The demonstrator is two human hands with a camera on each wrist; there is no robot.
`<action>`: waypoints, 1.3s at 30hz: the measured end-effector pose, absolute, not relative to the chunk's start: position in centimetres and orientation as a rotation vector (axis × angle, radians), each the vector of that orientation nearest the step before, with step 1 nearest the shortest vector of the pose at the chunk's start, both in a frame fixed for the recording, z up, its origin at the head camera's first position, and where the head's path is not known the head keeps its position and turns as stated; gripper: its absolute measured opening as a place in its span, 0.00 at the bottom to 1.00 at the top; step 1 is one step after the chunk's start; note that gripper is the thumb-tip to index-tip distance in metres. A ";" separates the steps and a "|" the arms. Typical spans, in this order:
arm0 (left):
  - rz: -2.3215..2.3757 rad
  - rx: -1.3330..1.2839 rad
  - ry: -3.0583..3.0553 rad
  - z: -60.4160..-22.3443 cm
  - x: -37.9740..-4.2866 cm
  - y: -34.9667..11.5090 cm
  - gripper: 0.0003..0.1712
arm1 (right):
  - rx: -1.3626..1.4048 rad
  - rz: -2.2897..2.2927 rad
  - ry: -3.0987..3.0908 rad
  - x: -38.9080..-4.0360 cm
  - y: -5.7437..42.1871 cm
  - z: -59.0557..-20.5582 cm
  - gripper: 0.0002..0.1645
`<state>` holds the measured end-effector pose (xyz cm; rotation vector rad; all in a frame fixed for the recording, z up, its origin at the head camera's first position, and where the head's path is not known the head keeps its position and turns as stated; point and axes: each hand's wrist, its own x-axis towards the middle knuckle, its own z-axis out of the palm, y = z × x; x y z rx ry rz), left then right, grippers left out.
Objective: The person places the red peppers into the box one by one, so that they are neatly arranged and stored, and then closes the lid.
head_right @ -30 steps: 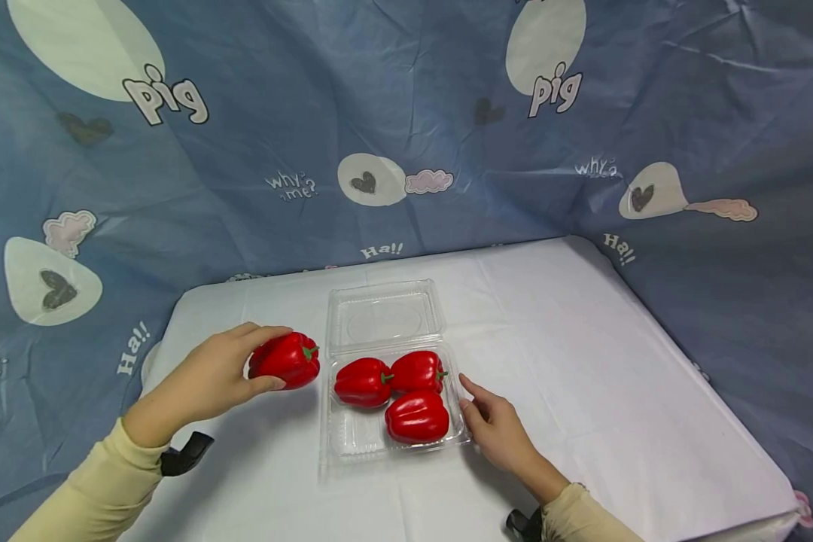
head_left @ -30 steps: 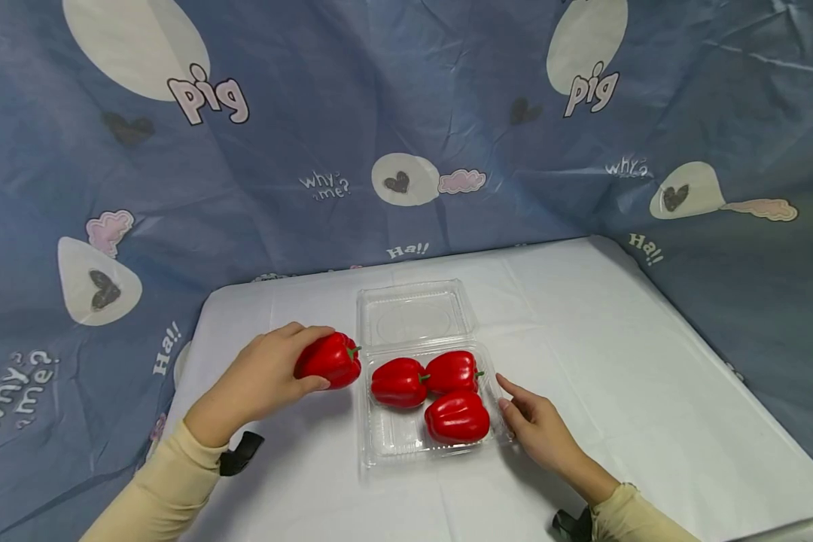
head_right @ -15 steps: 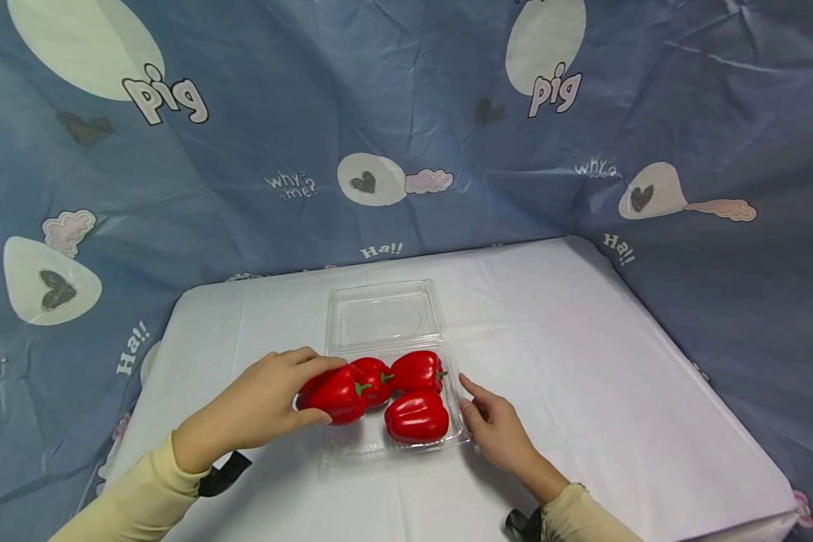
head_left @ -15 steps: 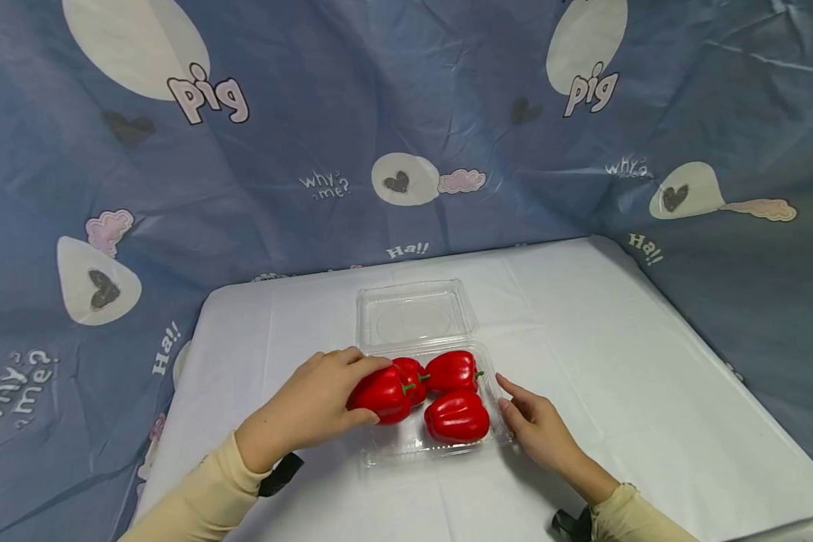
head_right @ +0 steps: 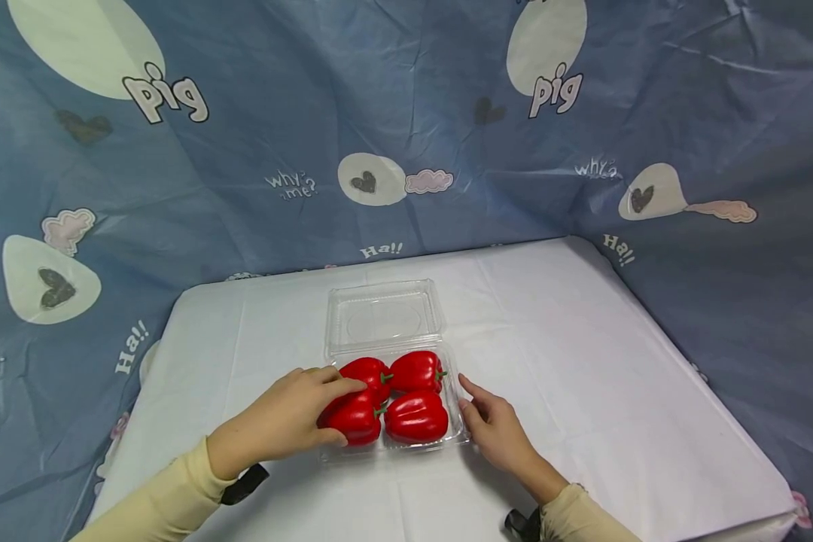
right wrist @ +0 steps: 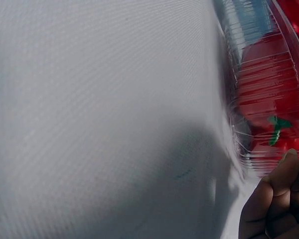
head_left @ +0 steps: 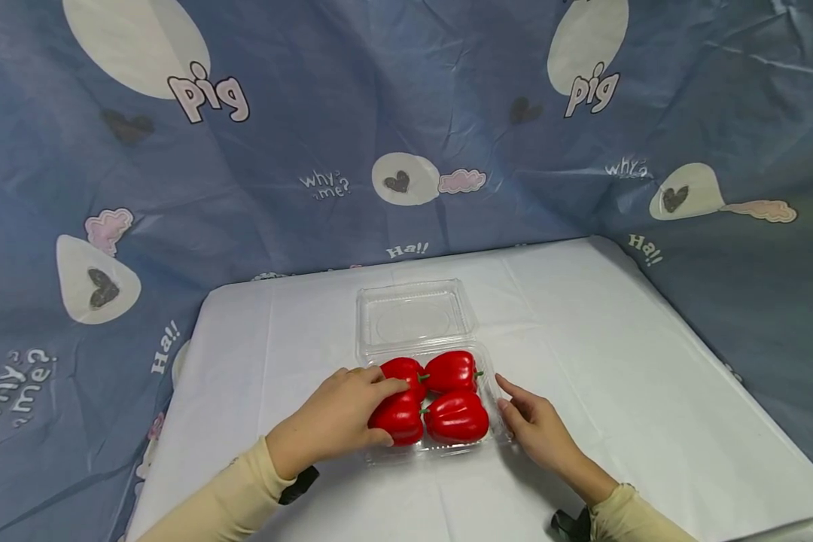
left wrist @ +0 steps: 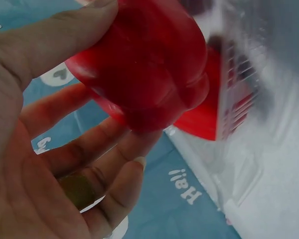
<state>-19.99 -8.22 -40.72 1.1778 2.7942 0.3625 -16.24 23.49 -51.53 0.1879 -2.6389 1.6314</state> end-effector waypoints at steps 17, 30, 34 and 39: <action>0.463 1.204 2.798 -43.2 -20.4 -7.6 0.40 | 0.221 1.683 -2.628 -16.5 23.9 -51.8 0.27; 0.462 1.185 2.801 -44.9 -20.2 -7.6 0.40 | 0.225 1.696 -2.635 -16.4 23.9 -51.9 0.28; 0.472 1.190 2.804 -44.9 -20.2 -7.5 0.40 | 0.210 1.692 -2.638 -16.3 23.9 -51.8 0.28; 0.473 1.175 2.800 -44.9 -20.2 -7.5 0.41 | 0.211 1.696 -2.635 -16.3 23.8 -51.9 0.28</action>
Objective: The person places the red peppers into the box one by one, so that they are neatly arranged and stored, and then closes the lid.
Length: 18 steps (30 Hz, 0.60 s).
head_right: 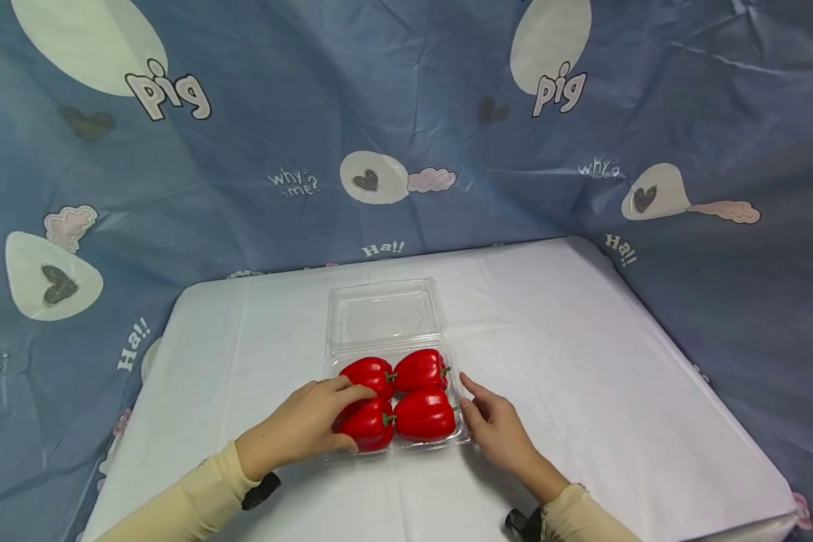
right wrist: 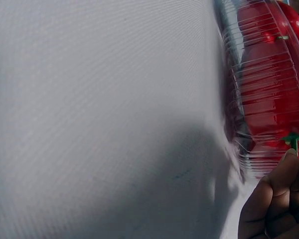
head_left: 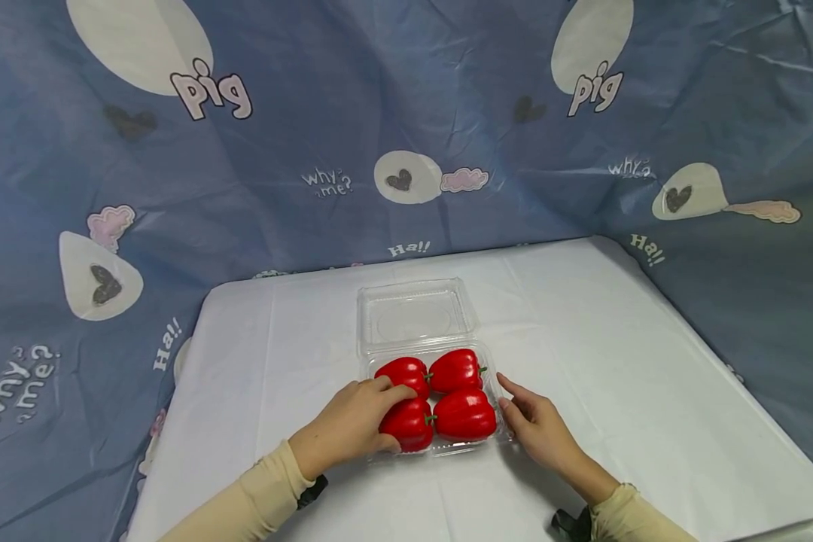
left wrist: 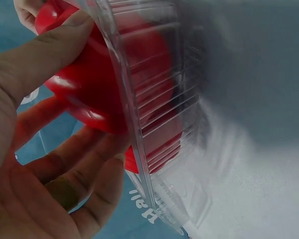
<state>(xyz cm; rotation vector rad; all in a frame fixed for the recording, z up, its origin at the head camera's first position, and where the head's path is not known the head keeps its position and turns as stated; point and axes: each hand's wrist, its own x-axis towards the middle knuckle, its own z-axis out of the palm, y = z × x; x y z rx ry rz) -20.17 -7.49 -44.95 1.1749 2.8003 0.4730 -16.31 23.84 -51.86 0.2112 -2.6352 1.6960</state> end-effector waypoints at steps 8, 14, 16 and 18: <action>0.535 1.114 2.764 -44.5 -20.5 -7.8 0.41 | 0.221 1.690 -2.637 -16.4 23.9 -52.0 0.28; 0.704 0.992 2.758 -43.7 -22.0 -8.7 0.45 | 0.211 1.688 -2.638 -16.4 23.9 -51.9 0.28; 0.707 0.947 2.816 -43.6 -22.8 -9.2 0.47 | 0.204 1.692 -2.637 -16.4 23.9 -51.9 0.28; 0.674 0.894 2.883 -43.5 -23.7 -9.6 0.49 | 0.201 1.702 -2.630 -16.3 23.9 -51.9 0.28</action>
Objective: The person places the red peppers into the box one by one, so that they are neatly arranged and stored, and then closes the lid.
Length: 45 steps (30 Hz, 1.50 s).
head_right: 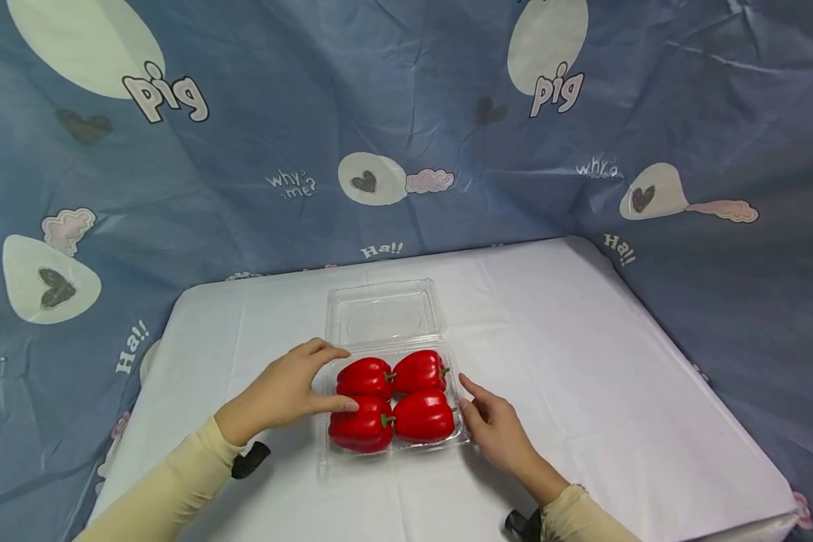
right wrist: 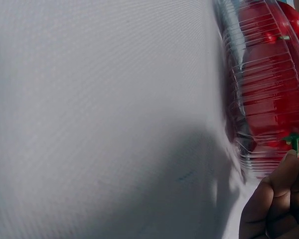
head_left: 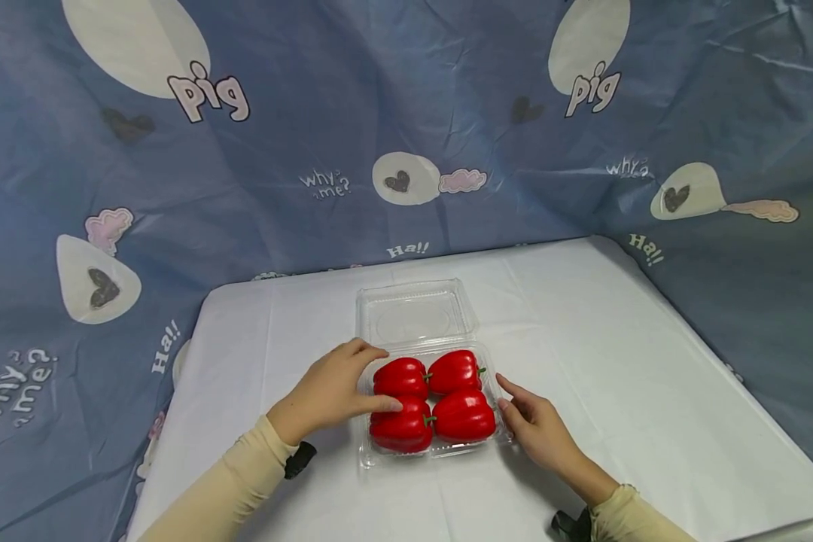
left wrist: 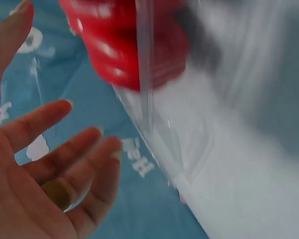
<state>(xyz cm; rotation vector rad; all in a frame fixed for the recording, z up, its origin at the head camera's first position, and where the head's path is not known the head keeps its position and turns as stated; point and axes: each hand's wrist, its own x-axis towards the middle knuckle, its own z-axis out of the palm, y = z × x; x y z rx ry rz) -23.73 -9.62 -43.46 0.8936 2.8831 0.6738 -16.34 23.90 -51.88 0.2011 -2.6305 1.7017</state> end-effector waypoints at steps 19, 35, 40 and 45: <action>0.725 0.594 2.819 -46.5 -29.9 -11.8 0.46 | 0.205 1.628 -2.634 -16.8 23.4 -51.8 0.25; 0.800 0.584 2.780 -47.3 -30.3 -11.4 0.41 | 0.185 1.246 -2.779 -25.6 24.5 -48.0 0.27; 0.799 0.596 2.778 -47.3 -30.4 -11.2 0.40 | 0.146 1.281 -2.884 -28.1 23.6 -48.0 0.34; 0.807 0.613 2.776 -47.0 -30.4 -10.8 0.39 | 0.094 1.436 -2.887 -29.2 22.8 -48.2 0.38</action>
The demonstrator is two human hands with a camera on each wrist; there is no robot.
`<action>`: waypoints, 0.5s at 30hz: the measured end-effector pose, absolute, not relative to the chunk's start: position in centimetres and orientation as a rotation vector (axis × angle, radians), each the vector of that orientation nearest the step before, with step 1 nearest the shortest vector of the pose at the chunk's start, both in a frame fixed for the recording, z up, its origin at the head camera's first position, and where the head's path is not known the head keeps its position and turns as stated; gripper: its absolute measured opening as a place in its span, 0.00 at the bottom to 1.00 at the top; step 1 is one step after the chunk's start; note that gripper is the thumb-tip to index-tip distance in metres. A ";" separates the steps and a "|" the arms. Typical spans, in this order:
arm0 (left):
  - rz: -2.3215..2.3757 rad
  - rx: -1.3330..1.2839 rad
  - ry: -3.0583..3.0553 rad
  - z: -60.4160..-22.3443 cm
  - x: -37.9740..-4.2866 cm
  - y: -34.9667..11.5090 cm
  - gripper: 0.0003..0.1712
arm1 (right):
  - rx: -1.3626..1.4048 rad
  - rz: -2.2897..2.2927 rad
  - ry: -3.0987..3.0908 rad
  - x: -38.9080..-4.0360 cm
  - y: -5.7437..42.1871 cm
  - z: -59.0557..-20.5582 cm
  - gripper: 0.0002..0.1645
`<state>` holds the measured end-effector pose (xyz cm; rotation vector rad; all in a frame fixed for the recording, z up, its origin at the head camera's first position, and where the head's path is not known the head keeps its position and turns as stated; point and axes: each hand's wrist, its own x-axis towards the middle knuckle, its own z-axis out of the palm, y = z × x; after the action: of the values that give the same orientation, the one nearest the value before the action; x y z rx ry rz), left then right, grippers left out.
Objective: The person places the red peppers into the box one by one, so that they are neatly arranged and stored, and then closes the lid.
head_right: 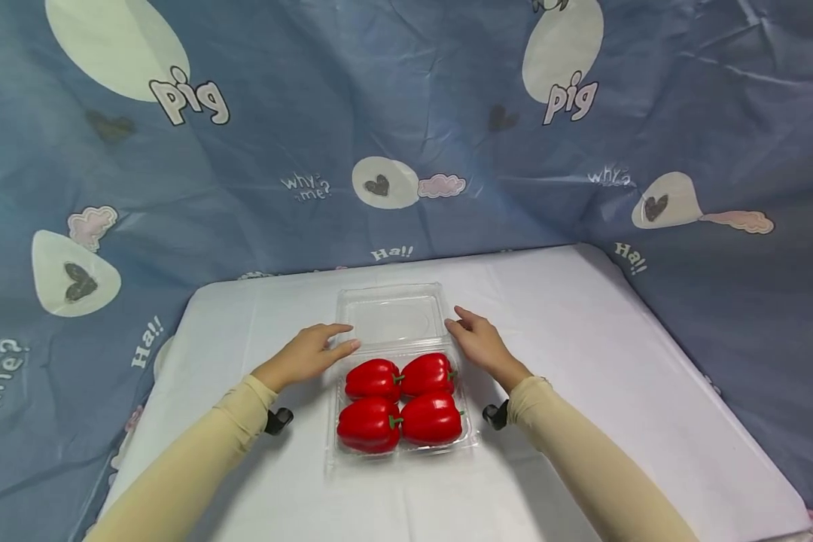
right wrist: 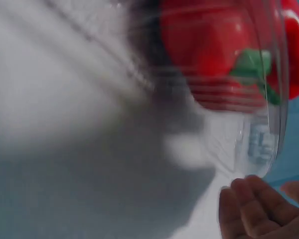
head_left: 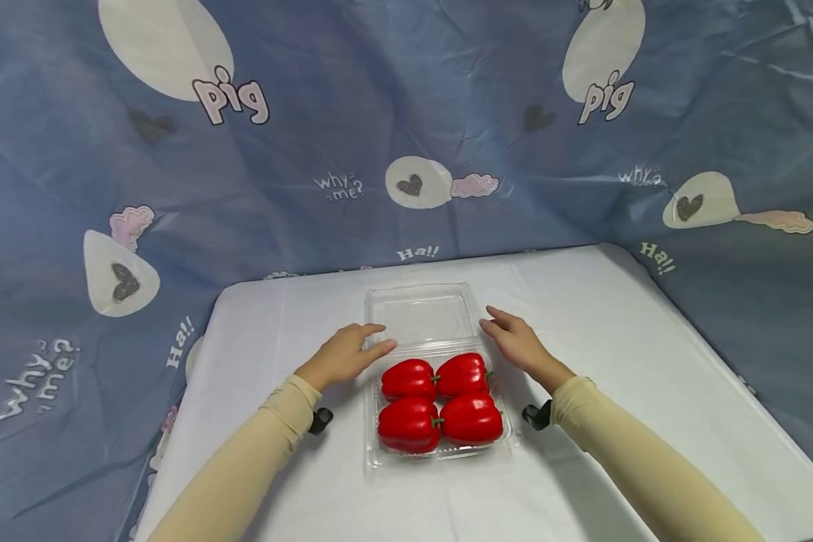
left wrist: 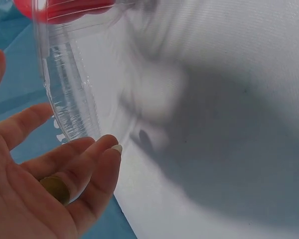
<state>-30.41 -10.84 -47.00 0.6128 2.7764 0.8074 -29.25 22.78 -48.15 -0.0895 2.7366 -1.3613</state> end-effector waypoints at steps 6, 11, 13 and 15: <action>0.827 0.623 2.789 -46.7 -30.3 -10.8 0.40 | -0.107 -1.492 2.733 -29.1 22.6 -48.0 0.39; 0.902 0.619 2.811 -46.1 -30.2 -11.2 0.42 | -0.147 -1.580 2.774 -28.7 22.8 -47.4 0.38; 0.952 0.632 2.827 -45.7 -30.2 -11.3 0.43 | -0.174 -1.614 2.790 -28.5 23.0 -47.1 0.38; 1.020 0.640 2.843 -45.2 -30.2 -11.5 0.43 | -0.220 -1.652 2.810 -28.3 23.2 -46.9 0.37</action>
<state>-30.17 -11.50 -45.16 0.6401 2.8428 1.0200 -28.32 23.18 -46.85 -0.2203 2.8105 -1.6521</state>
